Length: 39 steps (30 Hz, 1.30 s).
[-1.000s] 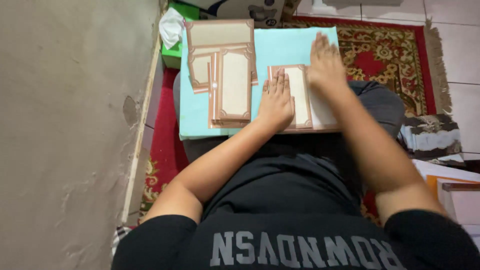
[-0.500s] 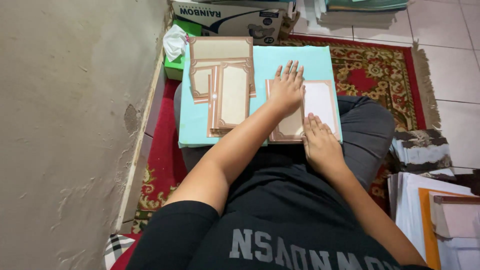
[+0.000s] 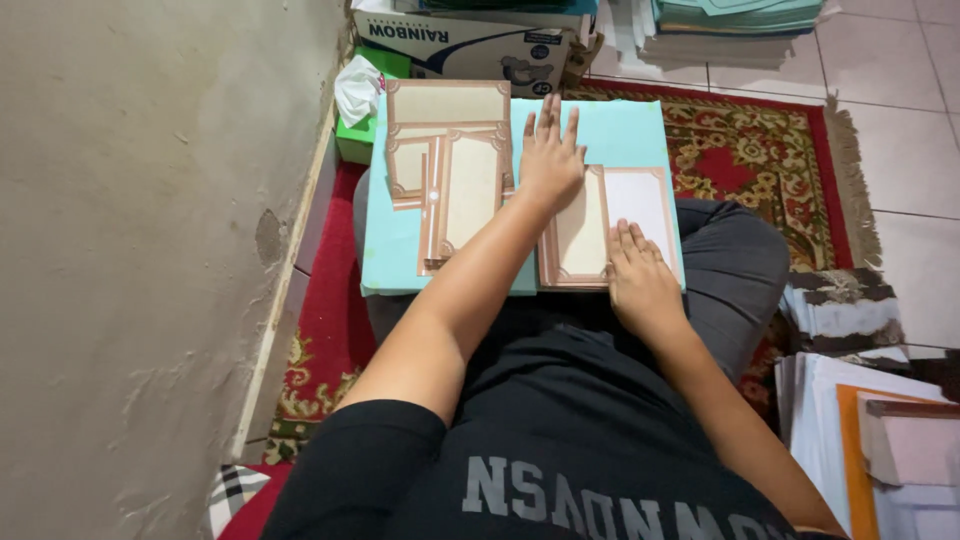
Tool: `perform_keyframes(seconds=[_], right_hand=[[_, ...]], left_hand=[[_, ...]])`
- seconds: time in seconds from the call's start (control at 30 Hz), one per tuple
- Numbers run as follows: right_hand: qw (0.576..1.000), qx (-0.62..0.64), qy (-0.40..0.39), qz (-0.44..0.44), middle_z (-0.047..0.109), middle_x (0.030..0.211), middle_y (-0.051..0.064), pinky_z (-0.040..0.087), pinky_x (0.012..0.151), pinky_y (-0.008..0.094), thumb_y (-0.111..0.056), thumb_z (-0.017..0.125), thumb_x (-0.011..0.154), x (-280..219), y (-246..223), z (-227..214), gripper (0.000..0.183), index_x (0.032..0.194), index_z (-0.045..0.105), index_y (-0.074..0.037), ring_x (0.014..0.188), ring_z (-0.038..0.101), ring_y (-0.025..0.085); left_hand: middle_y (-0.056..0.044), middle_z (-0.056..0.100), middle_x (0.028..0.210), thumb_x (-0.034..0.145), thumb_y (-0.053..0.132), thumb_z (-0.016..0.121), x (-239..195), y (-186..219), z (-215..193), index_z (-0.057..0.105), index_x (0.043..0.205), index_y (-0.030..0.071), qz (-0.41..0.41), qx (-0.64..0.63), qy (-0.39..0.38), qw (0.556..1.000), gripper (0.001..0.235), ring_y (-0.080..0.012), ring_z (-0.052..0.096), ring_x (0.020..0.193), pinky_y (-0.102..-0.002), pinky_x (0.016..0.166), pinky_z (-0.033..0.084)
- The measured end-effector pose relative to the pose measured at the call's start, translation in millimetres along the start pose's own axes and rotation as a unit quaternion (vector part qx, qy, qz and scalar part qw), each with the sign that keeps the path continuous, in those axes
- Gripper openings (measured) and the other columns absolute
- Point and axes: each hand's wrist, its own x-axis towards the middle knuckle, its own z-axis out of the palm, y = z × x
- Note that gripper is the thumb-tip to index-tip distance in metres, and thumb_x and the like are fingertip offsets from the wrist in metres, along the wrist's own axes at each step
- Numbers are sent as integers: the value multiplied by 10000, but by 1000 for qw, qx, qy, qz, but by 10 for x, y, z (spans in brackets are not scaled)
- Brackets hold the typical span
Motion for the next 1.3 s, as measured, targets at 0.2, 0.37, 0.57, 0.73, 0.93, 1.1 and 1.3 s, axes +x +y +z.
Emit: perform_keyframes(seconds=[0.2,0.37,0.57,0.73,0.93,1.1,1.3], right_hand=[[1000,-7,27,-10,483,1562,248,385,1131,490,-205,538,939,20,16,77,655,1546,447,26,1436,475,382],[1000,-11,-19,16,432,1619,187,331,1165,508,-255,499,976,-7,9,101,626,1556,446,-23,1502,388,360],[999,-23,-27,27,357,1672,205,300,1172,554,-257,578,924,170,-73,-412,582,1474,556,-65,1541,309,413],[980,92,-71,160,604,1381,231,517,983,497,-320,529,1009,129,120,-515,590,1542,503,-69,1243,619,405],[825,414,-199,331,753,711,118,529,394,311,-393,608,1021,152,295,-40,364,1282,652,-143,558,736,215],[685,626,-160,337,504,505,69,377,338,223,-184,584,985,302,31,-326,267,1142,608,31,375,495,116],[746,629,-96,197,579,566,99,389,401,244,-215,564,1094,582,-220,-559,209,1089,644,-22,454,537,135]], left_hand=[[-225,349,1642,1045,459,432,-788,303,-197,341,1589,27,111,-68,80,988,701,-368,252,1562,-554,1221,276],[-211,286,1668,1038,503,373,-1536,289,-533,312,1598,28,122,15,-114,986,736,-372,141,1578,-565,1239,130],[-256,377,1595,870,464,684,-1674,197,-458,391,1532,-14,230,-12,-91,969,868,-413,343,1497,-556,1181,305],[-287,396,1567,778,314,854,-1679,63,-476,511,1467,37,262,-138,-57,954,818,-459,539,1359,-544,1043,534],[-201,280,1661,855,179,773,-1667,-45,-290,525,1457,90,201,-321,-70,923,657,-501,662,1129,-547,917,616],[-166,355,1630,907,354,755,-1738,-56,-503,628,1351,119,219,-341,5,914,518,-480,655,1171,-523,910,619],[-93,486,1580,1009,285,660,-1703,-67,-818,573,1465,227,262,-60,256,928,468,-343,393,1505,-600,1247,119]])
